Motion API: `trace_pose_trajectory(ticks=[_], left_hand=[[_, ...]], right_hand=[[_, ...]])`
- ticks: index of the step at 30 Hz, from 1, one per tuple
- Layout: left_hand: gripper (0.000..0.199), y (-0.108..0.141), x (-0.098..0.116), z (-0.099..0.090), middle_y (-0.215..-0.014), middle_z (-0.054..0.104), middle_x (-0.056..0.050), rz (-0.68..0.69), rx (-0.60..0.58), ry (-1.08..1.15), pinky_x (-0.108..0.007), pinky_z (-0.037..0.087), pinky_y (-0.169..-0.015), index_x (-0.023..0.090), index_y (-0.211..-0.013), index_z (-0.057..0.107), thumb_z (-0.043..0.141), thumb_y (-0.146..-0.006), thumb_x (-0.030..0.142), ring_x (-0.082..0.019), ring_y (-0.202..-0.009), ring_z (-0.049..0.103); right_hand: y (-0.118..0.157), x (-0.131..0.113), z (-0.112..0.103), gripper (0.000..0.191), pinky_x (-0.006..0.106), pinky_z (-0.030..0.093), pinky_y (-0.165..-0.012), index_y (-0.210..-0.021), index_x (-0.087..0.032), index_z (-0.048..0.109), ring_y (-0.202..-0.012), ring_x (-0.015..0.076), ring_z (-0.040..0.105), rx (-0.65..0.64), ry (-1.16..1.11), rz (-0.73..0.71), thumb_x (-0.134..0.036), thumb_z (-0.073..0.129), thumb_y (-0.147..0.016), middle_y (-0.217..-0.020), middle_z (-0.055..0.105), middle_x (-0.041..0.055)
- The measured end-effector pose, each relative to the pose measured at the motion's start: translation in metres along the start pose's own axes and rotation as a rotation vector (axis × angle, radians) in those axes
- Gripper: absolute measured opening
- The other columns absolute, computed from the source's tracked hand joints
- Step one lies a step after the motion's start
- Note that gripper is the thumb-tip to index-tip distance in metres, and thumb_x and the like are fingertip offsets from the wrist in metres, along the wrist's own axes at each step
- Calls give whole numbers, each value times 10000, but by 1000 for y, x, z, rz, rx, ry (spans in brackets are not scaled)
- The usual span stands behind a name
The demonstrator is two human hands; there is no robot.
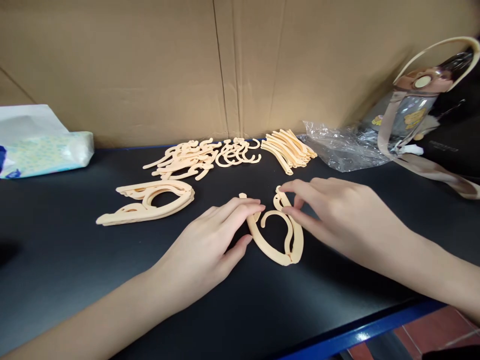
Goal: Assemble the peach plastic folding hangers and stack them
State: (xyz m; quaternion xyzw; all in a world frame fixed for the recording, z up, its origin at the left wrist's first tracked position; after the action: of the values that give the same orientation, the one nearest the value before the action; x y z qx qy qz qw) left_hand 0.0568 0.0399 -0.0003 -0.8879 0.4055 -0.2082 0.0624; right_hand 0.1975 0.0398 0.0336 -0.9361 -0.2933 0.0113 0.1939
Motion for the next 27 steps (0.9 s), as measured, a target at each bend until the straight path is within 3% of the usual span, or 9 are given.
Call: trace_pose_trajectory(ticks=[3,9,13,17,20,24,27], left_hand=[[347,0,2,-2,-1352,583,-44,9,9,9,-351,460,-994,250,-1305,440,477,-965,186,-207,-1274,535],[369,-1,2,-6,-1300,590,-18,14,24,6,-329,452,-922,265,-1288,446,578,-946,226,-186,-1116,594],[503,1,-3,-5,-1377,539,-26,6,33,-1,-366,402,-1012,273,-1324,432,671,-889,353,-226,-1249,500],[715,3,-4,0,-1450,493,-69,7,-15,-15,-446,305,-1114,240,-1391,344,712,-827,482,-280,-1330,434],[724,3,-2,1,-1352,571,-77,6,-45,-35,-477,301,-1102,211,-1354,348,724,-807,499,-300,-1242,503],[737,1,3,-6,-1278,589,-65,47,6,-79,-402,393,-976,200,-1343,371,754,-780,482,-274,-1135,536],[685,0,7,-11,-1253,581,-64,84,36,-116,-360,399,-921,187,-1335,386,747,-800,417,-244,-1092,537]], right_hand=[[-1,5,7,180,297,399,-548,-1072,-178,609,-615,215,664,-83,-15,30,-283,544,-942,-725,708,24],[-3,-6,10,337,331,472,-693,-1205,-196,549,-788,226,675,-125,-225,-48,-380,599,-927,-897,723,45],[-2,-11,16,537,369,490,-794,-1229,-190,523,-931,236,646,-210,-388,-63,-511,690,-832,-1057,690,64],[1,-13,21,689,388,496,-865,-1335,-229,419,-1052,236,608,-293,-521,-33,-439,764,-777,-1214,636,59],[2,-15,20,636,393,495,-881,-1321,-235,427,-1077,231,596,-324,-558,-36,-399,749,-799,-1231,622,55],[3,-26,14,366,408,453,-966,-1083,-205,599,-1223,251,525,-314,-532,-173,-454,704,-837,-1331,555,96],[3,-31,15,398,414,394,-1056,-1055,-214,658,-1383,262,376,-337,-545,-221,-548,666,-838,-1429,475,104]])
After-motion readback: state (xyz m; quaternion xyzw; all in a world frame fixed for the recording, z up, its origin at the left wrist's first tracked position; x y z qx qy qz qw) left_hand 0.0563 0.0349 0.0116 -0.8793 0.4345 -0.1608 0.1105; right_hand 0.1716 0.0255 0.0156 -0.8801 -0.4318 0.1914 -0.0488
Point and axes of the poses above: each hand's wrist, its own y-axis away from the middle knuckle, its own z-axis out of the palm, x = y × z, the point moved 8 cm from there along -y, towards the middle knuckle
